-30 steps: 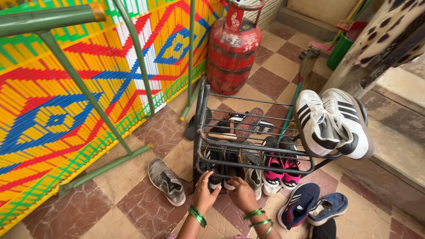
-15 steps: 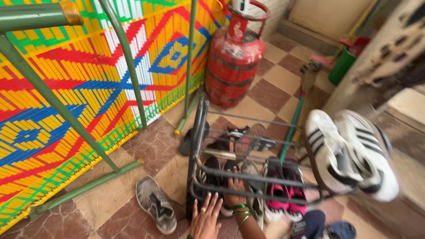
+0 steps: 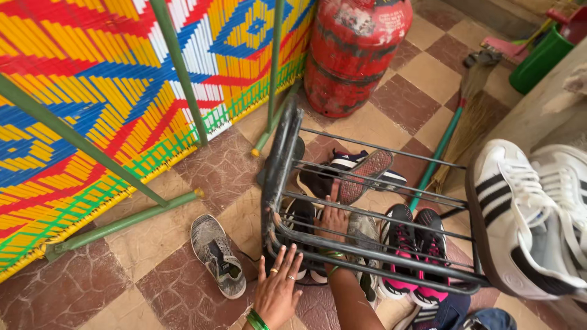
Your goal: The person sits on the floor and organizes a collection of shoes. They remove shoes from a metal rack, place them on the floor, and then systematically place them back onto the rack in pairs.
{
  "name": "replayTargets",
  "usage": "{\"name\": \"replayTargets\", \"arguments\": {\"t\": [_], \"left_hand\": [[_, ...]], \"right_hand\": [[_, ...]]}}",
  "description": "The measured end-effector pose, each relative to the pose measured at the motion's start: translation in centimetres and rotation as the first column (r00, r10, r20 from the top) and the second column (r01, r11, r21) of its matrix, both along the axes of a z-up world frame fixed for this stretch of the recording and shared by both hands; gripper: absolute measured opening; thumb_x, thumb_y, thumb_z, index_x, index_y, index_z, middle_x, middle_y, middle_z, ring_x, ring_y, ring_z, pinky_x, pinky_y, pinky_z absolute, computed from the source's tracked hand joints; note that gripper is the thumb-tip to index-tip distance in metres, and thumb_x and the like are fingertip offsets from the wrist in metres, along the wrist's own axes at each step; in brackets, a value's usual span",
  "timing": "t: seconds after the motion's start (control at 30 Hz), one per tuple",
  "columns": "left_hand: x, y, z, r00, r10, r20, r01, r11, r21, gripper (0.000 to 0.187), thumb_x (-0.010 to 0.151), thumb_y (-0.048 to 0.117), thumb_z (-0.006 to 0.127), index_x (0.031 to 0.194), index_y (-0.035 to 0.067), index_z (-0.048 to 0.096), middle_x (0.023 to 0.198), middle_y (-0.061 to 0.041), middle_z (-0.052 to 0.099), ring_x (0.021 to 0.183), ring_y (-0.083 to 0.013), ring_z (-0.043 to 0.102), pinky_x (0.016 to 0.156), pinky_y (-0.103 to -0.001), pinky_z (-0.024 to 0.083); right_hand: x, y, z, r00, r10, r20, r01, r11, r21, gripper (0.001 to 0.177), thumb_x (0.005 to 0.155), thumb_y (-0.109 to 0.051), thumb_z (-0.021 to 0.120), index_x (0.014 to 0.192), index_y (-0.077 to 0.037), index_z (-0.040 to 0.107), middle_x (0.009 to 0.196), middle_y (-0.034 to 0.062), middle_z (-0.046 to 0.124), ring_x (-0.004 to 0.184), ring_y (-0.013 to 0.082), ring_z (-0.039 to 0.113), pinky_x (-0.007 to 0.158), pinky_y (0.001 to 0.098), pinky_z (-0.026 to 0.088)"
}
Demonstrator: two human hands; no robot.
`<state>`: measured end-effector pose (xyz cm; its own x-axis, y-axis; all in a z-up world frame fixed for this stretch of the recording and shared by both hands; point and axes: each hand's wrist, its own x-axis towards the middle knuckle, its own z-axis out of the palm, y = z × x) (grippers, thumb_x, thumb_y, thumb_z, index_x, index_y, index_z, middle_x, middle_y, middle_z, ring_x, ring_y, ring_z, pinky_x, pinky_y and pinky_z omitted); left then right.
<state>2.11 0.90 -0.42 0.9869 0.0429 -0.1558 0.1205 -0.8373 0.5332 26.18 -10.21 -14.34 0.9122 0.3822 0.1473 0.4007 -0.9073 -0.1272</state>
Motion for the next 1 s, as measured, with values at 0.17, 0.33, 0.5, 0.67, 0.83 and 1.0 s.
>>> {"name": "replayTargets", "arguments": {"t": [0.17, 0.33, 0.5, 0.67, 0.83, 1.0], "left_hand": [[-0.5, -0.4, 0.3, 1.0, 0.005, 0.009, -0.005, 0.999, 0.032, 0.097, 0.082, 0.023, 0.078, 0.158, 0.013, 0.019, 0.172, -0.005, 0.006, 0.155, -0.0278, 0.008, 0.118, -0.067, 0.002], [-0.9, 0.1, 0.4, 0.999, -0.035, 0.039, 0.033, 0.998, 0.061, 0.099, 0.082, 0.021, 0.078, 0.16, 0.013, 0.018, 0.17, -0.005, 0.006, 0.155, -0.0275, 0.009, 0.116, -0.067, 0.004], [-0.7, 0.4, 0.4, 0.999, -0.037, 0.013, 0.036, 0.998, 0.045, 0.1, 0.082, 0.021, 0.079, 0.16, 0.014, 0.017, 0.17, -0.003, 0.005, 0.155, -0.0254, 0.009, 0.117, -0.068, 0.003], [-0.8, 0.5, 0.6, 1.0, -0.029, 0.007, 0.029, 0.999, 0.032, 0.102, 0.082, 0.022, 0.08, 0.161, 0.017, 0.016, 0.17, -0.001, 0.004, 0.156, -0.0239, 0.008, 0.119, -0.067, 0.003], [-0.9, 0.5, 0.3, 1.0, -0.025, 0.012, 0.024, 0.998, 0.053, 0.104, 0.082, 0.022, 0.08, 0.161, 0.018, 0.014, 0.171, 0.0, 0.003, 0.156, -0.0228, 0.009, 0.12, -0.064, 0.005], [-0.9, 0.3, 0.2, 0.999, -0.026, -0.026, 0.028, 0.998, 0.062, 0.106, 0.082, 0.022, 0.08, 0.162, 0.02, 0.011, 0.171, 0.001, 0.0, 0.156, -0.0236, 0.006, 0.122, -0.062, 0.004]], "right_hand": [[-2.7, -1.1, -0.2, 0.986, 0.098, 0.132, -0.122, 0.975, 0.187, 0.103, 0.077, -0.038, 0.082, 0.157, 0.001, 0.03, 0.117, 0.0179, 0.067, 0.099, 0.0372, 0.065, 0.083, 0.0523, 0.053], [-2.8, -1.0, -0.5, 0.999, 0.032, 0.036, -0.035, 0.996, 0.079, 0.091, 0.086, -0.035, 0.078, 0.157, -0.004, 0.031, 0.085, 0.0181, 0.072, 0.076, 0.0334, 0.07, 0.062, 0.0479, 0.057], [-1.3, 0.6, -0.1, 0.984, -0.157, -0.089, 0.153, 0.987, -0.053, 0.059, 0.089, -0.045, 0.075, 0.129, -0.01, 0.051, 0.084, 0.0167, 0.072, 0.074, 0.0342, 0.072, 0.061, 0.0478, 0.06], [-1.7, 0.5, -0.4, 0.969, -0.201, -0.147, 0.206, 0.978, 0.022, 0.044, 0.084, -0.036, 0.075, 0.118, -0.016, 0.055, 0.086, 0.0151, 0.073, 0.074, 0.0357, 0.074, 0.056, 0.0501, 0.058], [-4.1, -1.1, -3.9, 0.993, -0.117, 0.025, 0.116, 0.991, 0.061, 0.019, 0.096, -0.034, 0.066, 0.106, -0.017, 0.064, 0.075, 0.0121, 0.072, 0.069, 0.033, 0.073, 0.056, 0.0463, 0.057], [-8.4, -2.3, -3.6, 0.993, -0.117, -0.03, 0.12, 0.985, 0.126, 0.04, 0.087, -0.054, 0.07, 0.086, -0.014, 0.065, 0.074, 0.0104, 0.072, 0.061, 0.031, 0.072, 0.055, 0.0451, 0.058]]}}
